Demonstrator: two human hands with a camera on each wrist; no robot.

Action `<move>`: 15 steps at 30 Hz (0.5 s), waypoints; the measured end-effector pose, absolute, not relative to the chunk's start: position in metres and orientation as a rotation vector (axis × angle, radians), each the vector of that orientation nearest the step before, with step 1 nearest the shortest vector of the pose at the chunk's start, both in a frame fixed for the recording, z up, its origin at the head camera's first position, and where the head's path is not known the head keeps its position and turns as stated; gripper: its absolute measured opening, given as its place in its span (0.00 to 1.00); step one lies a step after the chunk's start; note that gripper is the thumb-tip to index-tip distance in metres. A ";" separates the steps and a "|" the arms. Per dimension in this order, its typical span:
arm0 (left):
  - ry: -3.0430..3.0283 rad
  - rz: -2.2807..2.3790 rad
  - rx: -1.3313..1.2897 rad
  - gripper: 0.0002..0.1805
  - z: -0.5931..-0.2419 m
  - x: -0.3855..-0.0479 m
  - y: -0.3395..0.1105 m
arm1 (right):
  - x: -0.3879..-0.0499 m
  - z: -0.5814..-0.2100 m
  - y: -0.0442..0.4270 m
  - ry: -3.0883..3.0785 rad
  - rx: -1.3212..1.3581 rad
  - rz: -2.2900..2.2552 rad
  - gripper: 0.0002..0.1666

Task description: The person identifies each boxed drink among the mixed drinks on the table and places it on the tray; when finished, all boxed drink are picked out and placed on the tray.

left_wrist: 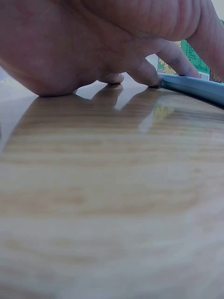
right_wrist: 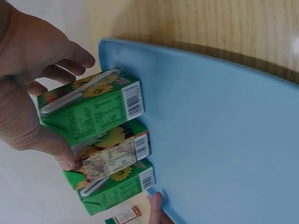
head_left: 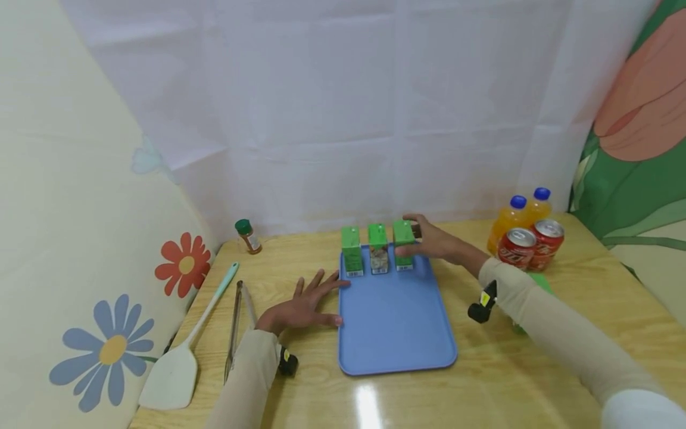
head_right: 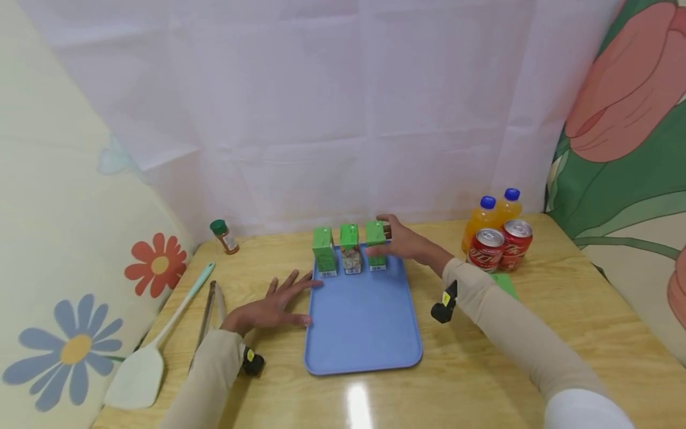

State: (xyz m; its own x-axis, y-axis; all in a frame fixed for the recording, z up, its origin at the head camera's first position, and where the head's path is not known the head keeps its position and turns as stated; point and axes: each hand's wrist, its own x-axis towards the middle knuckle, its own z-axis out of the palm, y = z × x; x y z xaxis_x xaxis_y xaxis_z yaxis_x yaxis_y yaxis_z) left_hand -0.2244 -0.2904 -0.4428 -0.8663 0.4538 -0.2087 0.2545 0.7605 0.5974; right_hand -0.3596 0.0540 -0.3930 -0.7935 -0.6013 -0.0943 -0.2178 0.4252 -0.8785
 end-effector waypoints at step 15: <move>2.617 0.807 0.573 0.47 -0.442 -0.226 -0.290 | -0.348 -0.346 0.106 2.351 -0.796 -1.362 0.56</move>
